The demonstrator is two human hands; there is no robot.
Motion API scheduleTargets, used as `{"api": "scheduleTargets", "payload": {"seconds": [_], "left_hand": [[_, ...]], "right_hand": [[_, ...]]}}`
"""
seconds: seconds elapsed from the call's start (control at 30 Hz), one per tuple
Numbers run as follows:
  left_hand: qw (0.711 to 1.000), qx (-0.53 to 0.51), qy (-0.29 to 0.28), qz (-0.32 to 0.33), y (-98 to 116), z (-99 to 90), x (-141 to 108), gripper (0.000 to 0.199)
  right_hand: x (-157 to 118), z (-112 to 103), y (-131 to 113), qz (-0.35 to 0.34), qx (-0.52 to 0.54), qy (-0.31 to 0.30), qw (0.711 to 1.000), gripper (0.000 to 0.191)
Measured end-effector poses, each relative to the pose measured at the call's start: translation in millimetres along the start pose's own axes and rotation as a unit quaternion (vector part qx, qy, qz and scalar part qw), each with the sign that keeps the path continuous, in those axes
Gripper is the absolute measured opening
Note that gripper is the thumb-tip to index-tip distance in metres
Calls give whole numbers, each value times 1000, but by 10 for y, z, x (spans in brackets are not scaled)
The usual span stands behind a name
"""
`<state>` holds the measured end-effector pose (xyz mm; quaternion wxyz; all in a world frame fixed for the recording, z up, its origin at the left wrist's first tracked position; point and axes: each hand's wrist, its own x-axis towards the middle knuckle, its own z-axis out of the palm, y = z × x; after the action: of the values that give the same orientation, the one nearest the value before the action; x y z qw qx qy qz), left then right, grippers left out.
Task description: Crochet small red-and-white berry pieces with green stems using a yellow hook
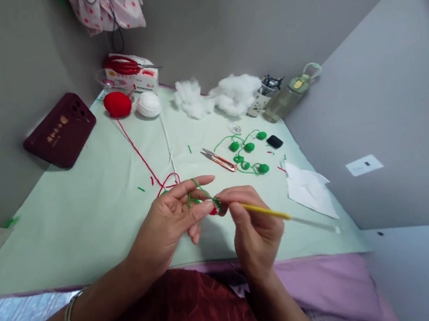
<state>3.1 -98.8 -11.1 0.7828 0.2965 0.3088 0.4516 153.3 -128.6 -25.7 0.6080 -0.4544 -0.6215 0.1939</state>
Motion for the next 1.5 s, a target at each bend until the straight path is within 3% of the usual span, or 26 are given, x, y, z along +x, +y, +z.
{"api": "scheduleTargets", "payload": {"seconds": [0.13,0.23,0.33,0.47,0.63,0.73,0.83,0.93,1.03,1.13,1.2,1.27,1.37,1.5], "left_hand": [[997,-46,-18,-59,-3,-35,36,37],[994,-74,-13,-85,36,-74,69,30],[997,-57,-5,-48,53,-81,76,29],[1000,-8,-12,-18,31,-51,50,30],[999,10,-21,-23,51,-50,28,30],[999,24,-14,-18,73,-62,16,31],[999,40,0,5,80,-63,4,32],[997,62,17,32,57,-49,0,33],[997,57,29,49,15,-38,3,39],[1000,-10,9,1,0,-55,15,44],[997,-57,-8,-59,23,-79,29,41],[993,-80,-9,-85,59,-96,41,35],[995,-76,-17,-60,91,-86,44,32],[999,-37,-33,-22,54,-40,23,35]], "right_hand": [[-30,-7,8,-135,-136,-1,981,28],[29,-38,20,-42,-50,35,997,21],[95,-38,25,56,72,38,995,21],[111,-7,36,70,68,-1,995,15],[105,-38,72,123,164,9,979,18],[110,-71,41,120,181,9,976,20],[90,-95,-29,77,99,-1,992,21],[36,-90,-62,-36,-20,-23,999,24],[-39,-43,-13,-168,-151,-42,973,28],[-91,6,55,-230,-244,-19,942,32],[-83,13,64,-191,-206,-7,960,30],[-34,2,40,-103,-104,13,989,26],[68,-11,-4,3,40,39,998,23],[102,11,-5,29,52,3,998,18]]}}
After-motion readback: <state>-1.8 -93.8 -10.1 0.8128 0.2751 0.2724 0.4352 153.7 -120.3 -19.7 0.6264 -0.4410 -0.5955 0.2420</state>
